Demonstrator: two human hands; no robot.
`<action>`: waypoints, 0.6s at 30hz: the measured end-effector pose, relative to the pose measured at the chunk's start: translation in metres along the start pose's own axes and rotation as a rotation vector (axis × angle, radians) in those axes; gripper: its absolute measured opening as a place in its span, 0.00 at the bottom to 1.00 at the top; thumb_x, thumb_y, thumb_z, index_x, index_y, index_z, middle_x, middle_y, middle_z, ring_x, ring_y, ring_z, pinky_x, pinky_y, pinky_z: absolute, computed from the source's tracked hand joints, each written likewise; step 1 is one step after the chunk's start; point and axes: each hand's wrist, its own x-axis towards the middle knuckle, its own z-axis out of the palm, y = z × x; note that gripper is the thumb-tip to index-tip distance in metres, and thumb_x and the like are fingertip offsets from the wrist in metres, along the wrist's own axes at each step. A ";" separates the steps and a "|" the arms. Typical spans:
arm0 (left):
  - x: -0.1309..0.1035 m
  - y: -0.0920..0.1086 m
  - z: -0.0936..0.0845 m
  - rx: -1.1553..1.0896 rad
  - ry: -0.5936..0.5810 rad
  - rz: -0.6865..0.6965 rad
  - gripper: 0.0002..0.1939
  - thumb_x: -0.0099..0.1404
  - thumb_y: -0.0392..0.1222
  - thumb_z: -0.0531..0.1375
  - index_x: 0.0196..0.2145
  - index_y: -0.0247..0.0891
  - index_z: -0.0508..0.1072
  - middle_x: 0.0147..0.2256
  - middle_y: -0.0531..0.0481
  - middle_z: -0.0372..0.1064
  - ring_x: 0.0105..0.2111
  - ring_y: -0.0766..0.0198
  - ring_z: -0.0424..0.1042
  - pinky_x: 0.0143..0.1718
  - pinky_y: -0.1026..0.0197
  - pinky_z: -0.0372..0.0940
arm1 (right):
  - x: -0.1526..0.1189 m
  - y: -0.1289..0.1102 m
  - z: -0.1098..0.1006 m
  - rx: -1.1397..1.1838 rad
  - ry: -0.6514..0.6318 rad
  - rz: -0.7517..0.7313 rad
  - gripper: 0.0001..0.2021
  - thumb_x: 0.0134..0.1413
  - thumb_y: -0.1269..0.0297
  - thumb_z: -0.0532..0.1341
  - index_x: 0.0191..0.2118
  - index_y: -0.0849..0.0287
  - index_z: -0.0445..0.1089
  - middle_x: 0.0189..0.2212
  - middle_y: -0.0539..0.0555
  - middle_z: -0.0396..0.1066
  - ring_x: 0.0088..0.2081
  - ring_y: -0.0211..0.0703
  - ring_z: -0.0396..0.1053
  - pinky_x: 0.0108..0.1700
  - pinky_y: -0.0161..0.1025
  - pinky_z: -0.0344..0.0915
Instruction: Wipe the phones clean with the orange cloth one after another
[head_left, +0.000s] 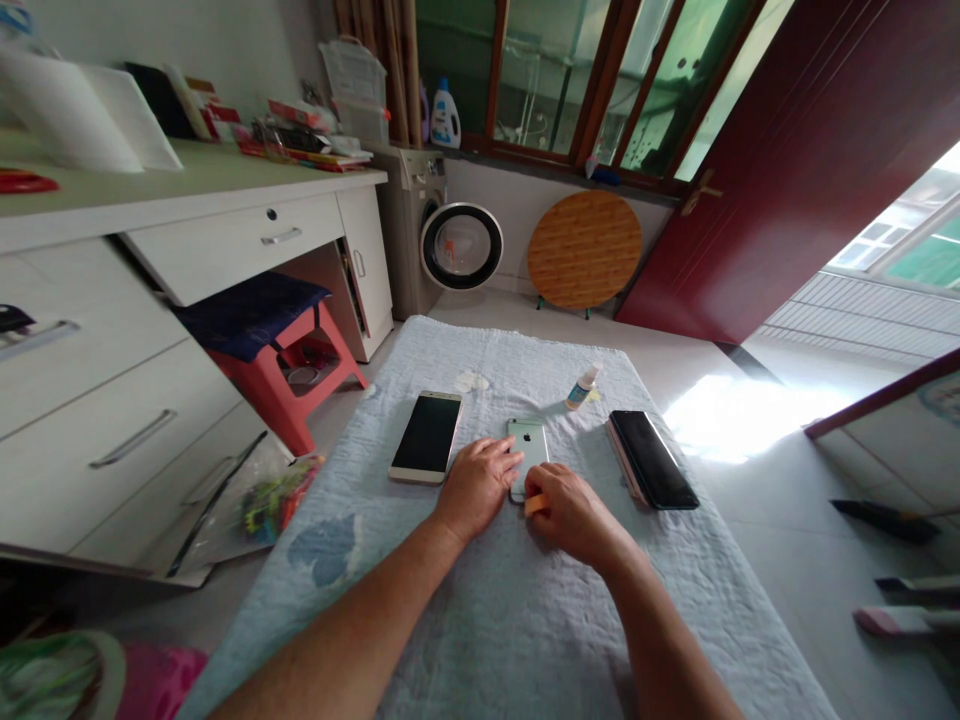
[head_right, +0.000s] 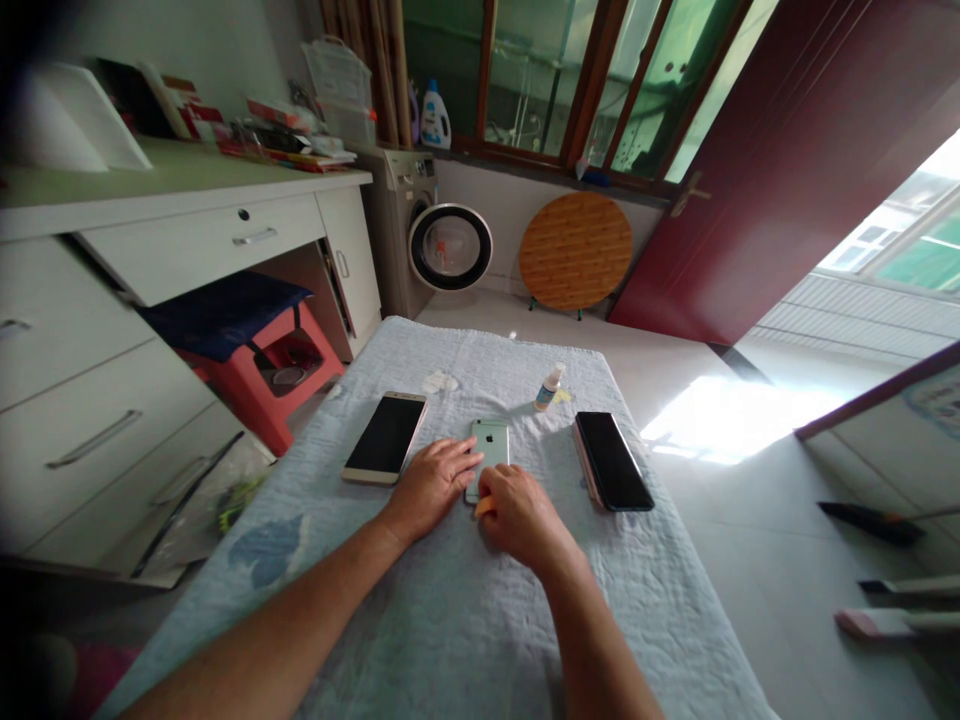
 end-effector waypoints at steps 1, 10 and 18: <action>0.000 0.000 0.000 -0.006 0.000 0.002 0.14 0.67 0.40 0.58 0.50 0.47 0.75 0.57 0.52 0.66 0.54 0.56 0.65 0.58 0.51 0.60 | 0.002 -0.003 0.003 0.010 0.008 -0.019 0.07 0.46 0.77 0.55 0.31 0.58 0.64 0.29 0.50 0.65 0.34 0.39 0.61 0.39 0.35 0.54; -0.001 0.001 -0.003 -0.028 -0.005 -0.011 0.14 0.66 0.40 0.60 0.49 0.46 0.75 0.57 0.52 0.66 0.54 0.55 0.65 0.58 0.51 0.60 | 0.007 -0.013 0.012 -0.008 0.029 -0.032 0.08 0.47 0.77 0.55 0.33 0.58 0.64 0.32 0.52 0.67 0.35 0.40 0.62 0.40 0.36 0.55; 0.001 -0.001 0.001 -0.014 0.004 -0.013 0.15 0.65 0.38 0.61 0.49 0.48 0.75 0.57 0.53 0.67 0.54 0.56 0.66 0.58 0.50 0.60 | -0.004 0.005 -0.007 -0.040 -0.016 0.074 0.08 0.45 0.79 0.53 0.30 0.58 0.62 0.27 0.51 0.66 0.31 0.38 0.61 0.36 0.35 0.53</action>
